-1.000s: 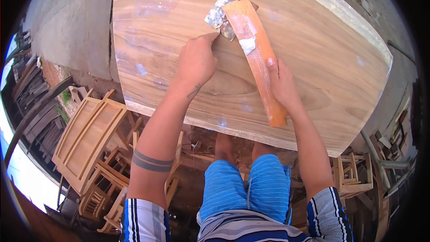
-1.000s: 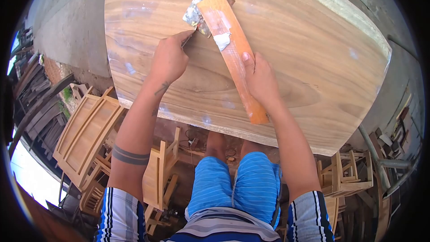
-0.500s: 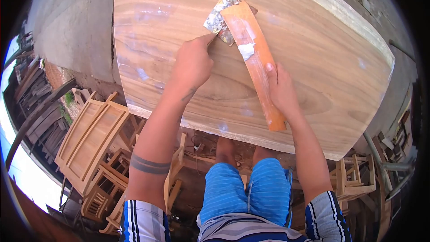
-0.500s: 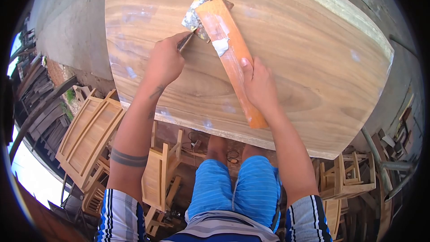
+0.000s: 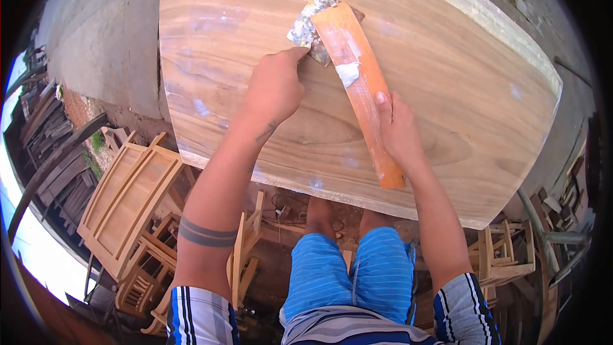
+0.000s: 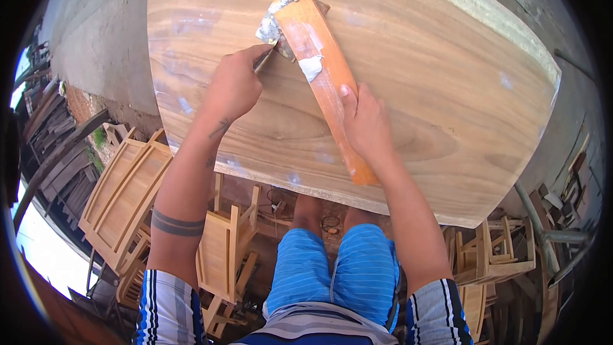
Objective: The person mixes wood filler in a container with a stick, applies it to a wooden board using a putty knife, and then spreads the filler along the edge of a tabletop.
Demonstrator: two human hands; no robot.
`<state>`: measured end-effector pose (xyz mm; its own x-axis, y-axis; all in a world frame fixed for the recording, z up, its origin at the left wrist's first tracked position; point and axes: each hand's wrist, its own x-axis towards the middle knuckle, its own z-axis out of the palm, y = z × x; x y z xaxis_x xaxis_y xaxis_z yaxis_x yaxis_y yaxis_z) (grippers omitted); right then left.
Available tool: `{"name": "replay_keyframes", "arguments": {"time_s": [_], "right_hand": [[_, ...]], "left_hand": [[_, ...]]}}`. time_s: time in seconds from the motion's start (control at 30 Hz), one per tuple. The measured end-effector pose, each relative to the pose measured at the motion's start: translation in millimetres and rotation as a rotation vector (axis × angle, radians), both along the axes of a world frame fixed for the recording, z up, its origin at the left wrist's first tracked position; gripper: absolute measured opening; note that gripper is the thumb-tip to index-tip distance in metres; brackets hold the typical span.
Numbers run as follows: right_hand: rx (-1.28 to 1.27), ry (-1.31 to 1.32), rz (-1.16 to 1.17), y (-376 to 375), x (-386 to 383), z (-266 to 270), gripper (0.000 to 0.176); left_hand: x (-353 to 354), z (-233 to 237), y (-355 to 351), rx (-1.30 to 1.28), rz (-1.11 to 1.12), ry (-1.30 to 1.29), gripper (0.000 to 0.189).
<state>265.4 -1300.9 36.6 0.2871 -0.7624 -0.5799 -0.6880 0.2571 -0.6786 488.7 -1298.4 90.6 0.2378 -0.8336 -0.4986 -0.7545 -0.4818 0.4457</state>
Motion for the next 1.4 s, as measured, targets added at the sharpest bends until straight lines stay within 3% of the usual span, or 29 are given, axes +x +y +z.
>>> {"name": "replay_keyframes", "arguments": {"time_s": [0.3, 0.4, 0.5, 0.6, 0.8, 0.9, 1.1, 1.4], "right_hand": [[0.021, 0.003, 0.000, -0.6, -0.5, 1.4, 0.043], [0.026, 0.007, 0.007, -0.6, -0.7, 0.4, 0.044], [0.015, 0.015, 0.013, 1.6, -0.2, -0.6, 0.044], [0.011, 0.004, 0.010, -0.1, -0.4, 0.6, 0.044], [0.023, 0.017, -0.001, 3.0, 0.0, 0.6, 0.045], [0.000, 0.010, 0.003, 1.7, 0.0, 0.2, 0.045], [0.005, 0.021, 0.012, 4.6, -0.7, -1.8, 0.044], [-0.033, -0.001, -0.014, 3.3, 1.6, 0.3, 0.043]], "left_hand": [[6.8, 6.2, -7.1, 0.076, -0.030, -0.013, 0.055], [6.0, -3.0, -0.9, -0.061, -0.100, -0.014, 0.055], [5.2, 0.7, -2.9, 0.061, -0.123, -0.017, 0.055], [10.6, 1.6, -5.2, 0.022, -0.042, 0.017, 0.056], [1.3, 1.9, 0.3, 0.035, -0.124, 0.013, 0.054], [8.2, 1.6, 2.5, -0.009, -0.020, 0.036, 0.054], [6.0, -6.6, 12.5, -0.084, -0.101, -0.018, 0.052], [8.3, -0.8, 6.7, 0.001, -0.034, -0.021, 0.051]]}}
